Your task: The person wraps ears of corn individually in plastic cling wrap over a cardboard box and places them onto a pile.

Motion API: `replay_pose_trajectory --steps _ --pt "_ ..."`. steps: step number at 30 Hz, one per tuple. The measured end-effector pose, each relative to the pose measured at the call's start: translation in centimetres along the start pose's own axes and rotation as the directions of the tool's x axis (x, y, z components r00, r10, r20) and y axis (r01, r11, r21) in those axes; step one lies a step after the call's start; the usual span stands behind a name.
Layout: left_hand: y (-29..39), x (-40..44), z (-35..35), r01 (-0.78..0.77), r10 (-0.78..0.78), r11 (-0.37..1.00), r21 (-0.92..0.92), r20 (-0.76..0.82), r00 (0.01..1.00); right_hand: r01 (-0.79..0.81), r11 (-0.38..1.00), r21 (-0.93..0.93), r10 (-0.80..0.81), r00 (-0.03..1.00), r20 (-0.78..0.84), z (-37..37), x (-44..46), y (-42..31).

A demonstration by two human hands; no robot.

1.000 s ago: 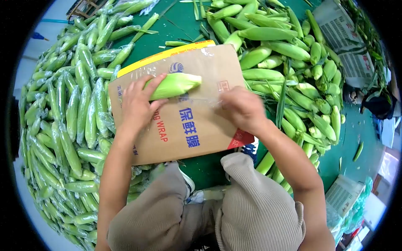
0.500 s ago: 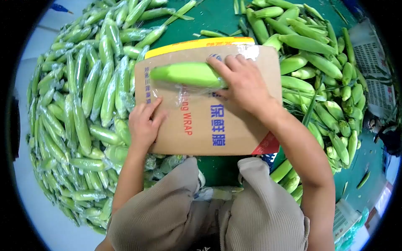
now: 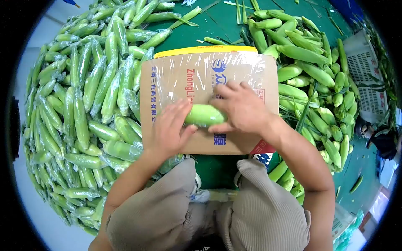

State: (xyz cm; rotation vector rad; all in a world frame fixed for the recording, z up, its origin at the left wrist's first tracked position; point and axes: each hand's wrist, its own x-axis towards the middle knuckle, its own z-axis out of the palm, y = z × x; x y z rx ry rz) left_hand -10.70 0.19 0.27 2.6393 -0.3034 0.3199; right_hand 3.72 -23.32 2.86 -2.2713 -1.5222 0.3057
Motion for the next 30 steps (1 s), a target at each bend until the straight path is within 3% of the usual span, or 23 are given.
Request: replay_pose_trajectory --steps 2,3,4,6,7,8,9,10,12,13,16,17,18,19,20,21,22,24,25,26,27,29,30 --pt "-1.8 4.0 -0.3 0.038 -0.044 0.997 0.062 0.100 0.994 -0.093 0.986 -0.136 0.058 0.969 -0.239 -0.4 0.7 0.0" --pt "-2.9 6.7 -0.5 0.036 -0.069 0.957 0.289 0.105 0.992 -0.139 0.988 -0.072 0.113 0.951 -0.288 0.1 1.4 0.1" --pt "-3.9 9.5 -0.8 0.028 -0.091 0.866 0.498 0.103 0.991 -0.133 0.981 -0.138 0.094 0.962 -0.256 0.3 2.5 0.2" --pt "-4.8 13.8 -2.6 0.026 0.043 0.791 0.611 -0.098 0.994 -0.133 0.952 -0.276 0.085 0.980 -0.180 0.7 4.5 1.1" --pt "-4.6 13.7 -2.1 0.063 -0.009 0.916 0.396 -0.135 0.991 -0.174 0.953 -0.250 0.109 0.961 -0.254 1.7 5.5 2.4" --pt "-4.3 13.3 -1.7 0.091 -0.065 0.983 0.160 -0.157 0.985 -0.211 0.970 -0.120 0.181 0.959 -0.217 1.2 6.7 3.3" --pt "-3.9 13.3 -1.3 0.106 -0.118 0.991 -0.079 -0.163 0.980 -0.205 0.974 -0.097 0.180 0.959 -0.218 0.8 7.2 4.2" --pt "-3.0 12.7 -0.3 0.018 -0.008 0.997 0.072 -0.139 0.990 -0.200 0.978 -0.065 0.182 0.958 -0.220 0.4 7.2 4.6" --pt "-2.1 11.2 1.5 -0.142 0.186 0.942 0.304 -0.118 0.976 -0.321 0.922 0.215 0.332 0.943 -0.016 -1.3 7.3 4.7" --pt "-2.0 11.1 1.7 -0.202 0.275 0.897 0.392 -0.138 0.951 -0.242 0.907 0.346 0.237 0.970 0.056 -2.1 6.8 4.8" --pt "-1.0 10.8 0.3 -0.052 0.031 0.972 0.230 0.094 0.995 -0.323 0.864 0.386 0.218 0.932 0.290 -4.7 7.1 5.4" --pt "-0.9 10.6 0.2 -0.005 -0.009 0.988 0.151 0.089 0.996 -0.431 0.821 0.374 0.267 0.870 0.415 -6.5 7.7 5.8" --pt "-0.5 10.8 -0.3 0.057 -0.080 0.992 0.116 0.205 0.976 -0.478 0.782 0.400 0.353 0.869 0.348 -6.5 8.4 6.7" --pt "0.2 11.2 -1.2 0.117 -0.140 0.989 0.091 0.327 0.935 -0.163 0.922 0.351 0.143 0.986 0.084 -4.2 9.1 8.7" --pt "0.5 11.3 -1.8 0.177 -0.194 0.981 0.079 0.449 0.872 0.151 0.965 0.213 -0.119 0.980 -0.159 -1.1 9.5 10.0" --pt "-0.3 10.9 -1.2 0.136 -0.133 0.990 0.033 0.523 0.842 0.119 0.991 -0.062 -0.118 0.993 0.013 0.5 9.5 9.1" --pt "-0.1 11.2 -1.5 0.140 -0.127 0.990 0.021 0.560 0.819 0.151 0.970 -0.190 -0.120 0.979 0.167 1.5 9.0 8.5" --pt "1.1 10.4 -2.2 0.182 -0.137 0.983 -0.006 0.634 0.761 0.133 0.973 -0.187 -0.120 0.990 0.079 2.9 8.2 7.8" --pt "1.9 9.4 -2.2 0.192 -0.201 0.977 0.092 0.698 0.688 0.131 0.973 -0.189 -0.118 0.990 0.075 3.4 7.9 7.4" --pt "2.4 7.5 -2.0 0.199 -0.156 0.980 0.031 0.743 0.651 0.136 0.971 -0.198 -0.125 0.990 0.064 3.5 7.8 7.2" --pt "3.9 6.8 -2.4 0.248 -0.098 0.968 -0.034 0.859 0.503 0.130 0.970 -0.206 -0.123 0.991 0.046 3.7 7.9 6.9" --pt "4.6 1.6 -1.1 0.213 0.224 0.928 -0.307 0.913 0.340 0.111 0.971 -0.210 -0.108 0.994 0.028 3.9 8.0 6.8" --pt "5.7 1.0 -1.4 0.261 0.340 0.893 -0.367 0.930 0.144 0.100 0.973 -0.209 -0.097 0.995 0.027 4.1 7.6 6.7"
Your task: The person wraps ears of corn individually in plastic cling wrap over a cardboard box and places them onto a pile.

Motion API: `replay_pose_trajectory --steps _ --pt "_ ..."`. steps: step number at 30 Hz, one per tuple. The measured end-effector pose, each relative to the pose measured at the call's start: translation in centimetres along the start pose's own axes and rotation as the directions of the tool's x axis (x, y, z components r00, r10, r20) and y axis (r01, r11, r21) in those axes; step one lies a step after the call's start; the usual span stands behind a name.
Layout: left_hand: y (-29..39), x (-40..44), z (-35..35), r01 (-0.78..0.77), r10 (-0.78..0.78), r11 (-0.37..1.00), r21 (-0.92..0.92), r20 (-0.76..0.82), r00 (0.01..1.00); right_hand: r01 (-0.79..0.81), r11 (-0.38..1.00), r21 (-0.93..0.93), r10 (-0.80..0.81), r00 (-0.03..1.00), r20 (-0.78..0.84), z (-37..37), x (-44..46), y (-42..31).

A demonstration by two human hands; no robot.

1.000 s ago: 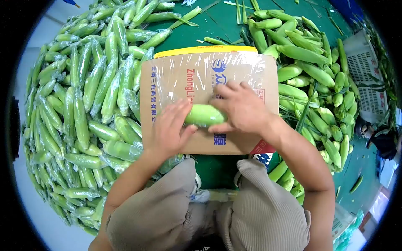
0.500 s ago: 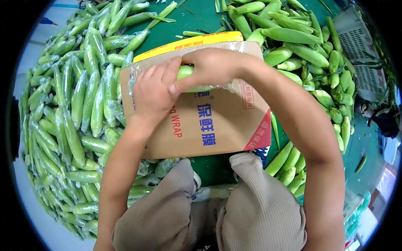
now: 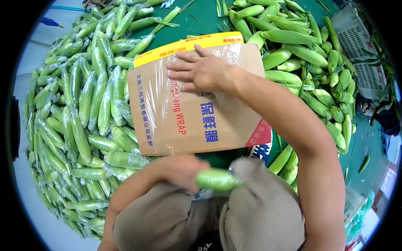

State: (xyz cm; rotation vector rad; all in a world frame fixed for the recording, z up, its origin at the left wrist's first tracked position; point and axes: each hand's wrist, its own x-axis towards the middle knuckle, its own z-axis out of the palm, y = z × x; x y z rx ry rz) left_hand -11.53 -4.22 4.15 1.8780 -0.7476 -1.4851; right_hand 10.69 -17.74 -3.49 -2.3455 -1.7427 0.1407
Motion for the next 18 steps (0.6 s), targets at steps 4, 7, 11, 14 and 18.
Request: replay_pose_trajectory --steps 4,7,11,14,18 --pt "-3.6 -1.3 4.5 -0.289 0.265 0.924 -0.250 -0.128 0.956 -0.093 0.754 0.650 -0.136 0.947 0.292 -5.8 -7.4 -9.3" --pt "-1.5 -6.3 2.4 -0.172 0.107 0.904 -0.392 -0.183 0.977 -0.504 0.350 0.789 -0.366 0.702 0.611 -3.5 -13.9 -15.4" --pt "-0.2 -14.1 1.6 -0.156 -0.066 0.944 -0.291 -0.629 0.774 -0.373 -0.031 0.927 -0.060 0.927 0.371 1.0 -15.6 -16.3" --pt "-2.8 -11.6 3.8 -0.855 -0.214 0.492 -0.161 -0.975 0.060 -0.376 -0.126 0.918 -0.187 0.918 0.351 -0.2 -11.3 -16.2" --pt "-1.7 -8.6 3.9 -0.943 -0.117 0.324 0.080 -0.985 -0.124 -0.113 0.054 0.992 -0.228 0.966 0.123 -0.6 -6.4 -18.9"
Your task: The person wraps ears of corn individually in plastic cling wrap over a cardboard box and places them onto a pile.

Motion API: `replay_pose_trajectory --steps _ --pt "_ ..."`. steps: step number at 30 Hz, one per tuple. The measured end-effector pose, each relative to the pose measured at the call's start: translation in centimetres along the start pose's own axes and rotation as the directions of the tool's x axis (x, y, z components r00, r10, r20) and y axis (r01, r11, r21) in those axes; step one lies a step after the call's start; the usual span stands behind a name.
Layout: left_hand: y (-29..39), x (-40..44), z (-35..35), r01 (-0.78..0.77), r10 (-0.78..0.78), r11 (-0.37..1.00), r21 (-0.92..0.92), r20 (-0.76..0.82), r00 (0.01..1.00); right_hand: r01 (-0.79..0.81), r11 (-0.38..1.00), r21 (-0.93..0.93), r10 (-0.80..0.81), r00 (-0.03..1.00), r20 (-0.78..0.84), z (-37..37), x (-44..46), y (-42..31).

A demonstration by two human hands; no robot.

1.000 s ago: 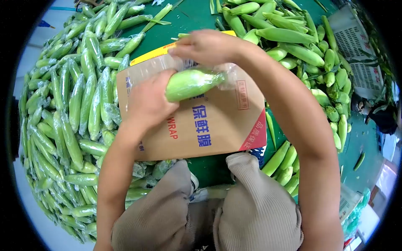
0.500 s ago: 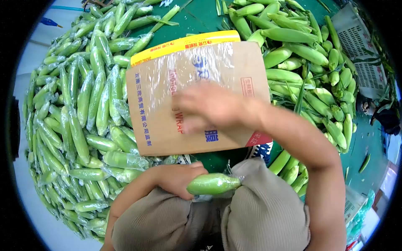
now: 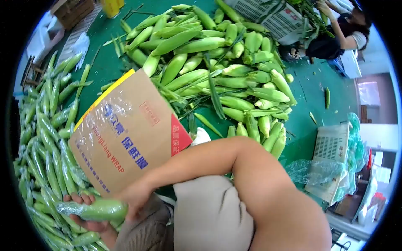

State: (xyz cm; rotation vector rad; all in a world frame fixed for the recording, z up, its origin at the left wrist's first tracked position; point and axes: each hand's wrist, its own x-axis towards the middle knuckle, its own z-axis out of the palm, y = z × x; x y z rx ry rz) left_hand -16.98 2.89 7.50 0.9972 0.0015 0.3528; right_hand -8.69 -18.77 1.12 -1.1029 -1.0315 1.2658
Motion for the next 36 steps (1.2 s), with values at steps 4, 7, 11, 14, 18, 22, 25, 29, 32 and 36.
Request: replay_pose_trajectory --steps 4,7,11,14,18,22,25,29,32,36 --pt "9.2 2.0 -0.4 -0.090 -0.665 -0.051 0.995 0.033 0.746 -0.149 0.892 -0.426 -0.089 0.867 -0.490 -9.8 -11.2 -2.8" --pt "7.4 5.1 4.1 -0.131 -0.787 -0.617 0.776 -0.609 0.098 -0.922 0.275 -0.272 -0.495 0.106 -0.863 -19.0 -30.3 6.2" --pt "3.7 3.5 -0.8 -0.279 -0.802 -0.138 0.950 0.058 0.595 -0.954 -0.226 0.198 -0.010 -0.201 -0.980 -17.5 -50.2 7.9" --pt "-3.3 7.4 0.5 -0.224 -0.539 -0.017 0.974 0.180 0.823 -0.980 -0.161 0.114 0.000 -0.116 -0.993 -16.6 -49.8 6.6" --pt "-8.2 10.7 0.4 -0.425 -0.218 -0.166 0.890 0.387 0.896 -0.992 0.021 -0.128 -0.317 0.115 -0.941 -14.0 -45.9 -4.5" --pt "-11.0 9.4 -2.3 -0.442 -0.152 -0.218 0.870 0.417 0.896 -0.616 0.661 -0.429 -0.382 0.216 -0.898 -12.8 -33.8 -12.0" --pt "-11.1 8.8 -4.1 -0.469 -0.137 -0.176 0.865 0.451 0.882 -0.429 0.773 -0.467 -0.277 0.435 -0.857 -16.3 -19.8 -9.2" --pt "-9.9 8.5 -5.1 -0.504 0.019 -0.331 0.798 0.539 0.842 -0.109 0.755 -0.647 -0.401 0.704 -0.586 -22.0 -5.7 -1.4" --pt "-9.7 13.4 -0.9 -0.508 0.210 -0.217 0.833 0.548 0.809 -0.184 0.662 -0.727 -0.330 0.799 -0.503 -23.2 -4.1 -0.2" --pt "-11.1 17.4 -1.6 -0.492 -0.114 -0.284 0.823 0.481 0.869 -0.273 0.636 -0.722 -0.353 0.729 -0.587 -22.0 -8.0 -2.1"
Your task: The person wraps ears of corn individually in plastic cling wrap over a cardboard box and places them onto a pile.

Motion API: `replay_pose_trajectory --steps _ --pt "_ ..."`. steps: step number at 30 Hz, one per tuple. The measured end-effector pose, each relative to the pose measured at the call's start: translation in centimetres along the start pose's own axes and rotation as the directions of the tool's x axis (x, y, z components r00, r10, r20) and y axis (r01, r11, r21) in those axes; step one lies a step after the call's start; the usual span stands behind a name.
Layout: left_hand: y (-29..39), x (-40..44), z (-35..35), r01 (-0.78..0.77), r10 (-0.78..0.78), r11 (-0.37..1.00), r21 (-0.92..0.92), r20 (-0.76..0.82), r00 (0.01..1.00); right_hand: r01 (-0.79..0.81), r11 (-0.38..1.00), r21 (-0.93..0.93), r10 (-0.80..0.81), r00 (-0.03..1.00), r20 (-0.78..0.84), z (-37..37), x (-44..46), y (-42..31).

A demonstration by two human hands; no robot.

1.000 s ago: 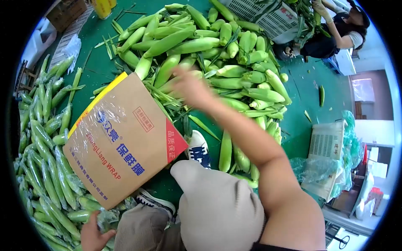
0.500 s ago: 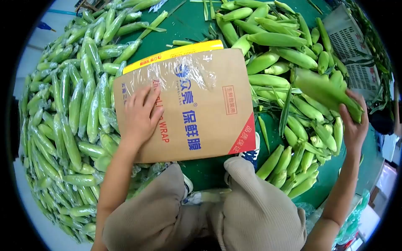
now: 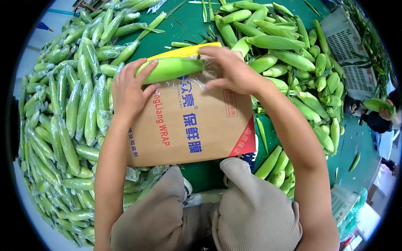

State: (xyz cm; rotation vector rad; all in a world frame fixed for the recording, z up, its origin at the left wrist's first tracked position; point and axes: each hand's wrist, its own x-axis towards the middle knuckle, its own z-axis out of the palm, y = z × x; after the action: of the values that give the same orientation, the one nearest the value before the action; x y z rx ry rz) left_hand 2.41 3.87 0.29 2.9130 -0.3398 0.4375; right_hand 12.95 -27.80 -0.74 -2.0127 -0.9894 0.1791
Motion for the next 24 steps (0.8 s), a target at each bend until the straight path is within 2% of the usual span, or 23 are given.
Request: replay_pose_trajectory --steps 2,4,5,8,9,10,12,13,14,15,16,17,18,19,21,22,23,24 --pt "-0.6 0.3 0.6 0.068 -0.066 0.995 -0.079 0.031 0.997 0.059 0.972 -0.228 -0.051 0.998 0.041 -0.4 -1.5 0.9" --pt "-0.1 0.2 0.3 0.071 -0.065 0.995 -0.076 0.075 0.995 0.062 0.929 -0.365 0.059 0.949 0.310 -1.1 -2.4 -0.7" --pt "-0.2 0.2 0.2 0.062 -0.055 0.994 -0.087 0.083 0.995 0.177 0.891 -0.418 -0.093 0.973 0.212 0.2 -2.4 0.2" --pt "-0.5 0.6 -0.5 0.073 -0.050 0.985 -0.156 0.149 0.988 0.172 0.955 -0.240 -0.183 0.983 -0.024 1.1 -4.0 0.7" --pt "-0.3 0.7 -0.8 0.092 -0.061 0.981 -0.169 0.181 0.982 0.108 0.976 -0.188 -0.149 0.964 -0.219 1.0 -5.5 0.4" --pt "-0.2 0.5 -1.1 0.121 -0.082 0.976 -0.179 0.208 0.975 -0.043 0.998 -0.055 0.015 0.904 -0.427 1.5 -6.5 -0.6" --pt "0.4 -0.3 -1.3 0.073 -0.035 0.982 -0.173 0.212 0.977 -0.036 0.997 0.070 0.070 0.824 -0.563 1.5 -6.3 -1.8" --pt "1.1 -0.5 -1.5 0.080 -0.035 0.977 -0.196 0.223 0.974 0.047 0.893 0.447 0.210 0.836 -0.506 2.8 -4.2 -3.5" --pt "1.7 -0.6 -1.7 0.084 -0.031 0.973 -0.215 0.238 0.971 -0.045 0.996 0.078 0.070 0.931 -0.357 3.0 -1.7 -3.9" --pt "1.7 -0.6 -1.5 0.080 -0.025 0.975 -0.209 0.250 0.968 -0.038 0.995 -0.092 0.022 0.985 -0.172 4.1 0.1 -4.3" --pt "1.5 -0.8 -1.4 0.080 -0.034 0.956 -0.284 0.164 0.986 0.010 0.968 -0.252 -0.006 1.000 0.017 4.9 1.7 -4.6" --pt "1.1 -1.3 -1.2 0.068 -0.041 0.933 -0.354 0.083 0.996 0.127 0.886 -0.446 -0.144 0.990 -0.006 5.8 2.2 -4.2" --pt "0.6 -1.7 -1.1 0.052 -0.057 0.906 -0.421 0.001 0.998 0.086 0.889 -0.450 -0.101 0.995 -0.010 6.2 2.5 -4.2" --pt "0.7 -3.4 -1.5 0.124 -0.205 0.914 -0.386 -0.176 0.963 0.055 0.888 -0.457 -0.064 0.998 -0.004 6.2 2.7 -4.0" --pt "0.3 -6.9 -2.1 0.355 -0.346 0.926 -0.128 0.087 0.934 0.041 0.887 -0.460 -0.055 0.998 -0.018 6.3 2.6 -3.1" --pt "0.1 -8.6 -1.8 0.445 -0.438 0.895 0.017 0.214 0.873 0.055 0.890 -0.453 -0.081 0.996 -0.039 6.4 2.4 -2.9" --pt "-0.6 -9.7 -0.9 0.352 -0.351 0.936 0.010 0.124 0.928 0.053 0.895 -0.442 -0.081 0.996 -0.045 6.3 2.0 -2.8" --pt "-0.9 -10.3 -0.5 0.348 -0.345 0.937 -0.018 0.096 0.934 0.043 0.898 -0.439 -0.076 0.995 -0.058 6.0 1.6 -3.2"
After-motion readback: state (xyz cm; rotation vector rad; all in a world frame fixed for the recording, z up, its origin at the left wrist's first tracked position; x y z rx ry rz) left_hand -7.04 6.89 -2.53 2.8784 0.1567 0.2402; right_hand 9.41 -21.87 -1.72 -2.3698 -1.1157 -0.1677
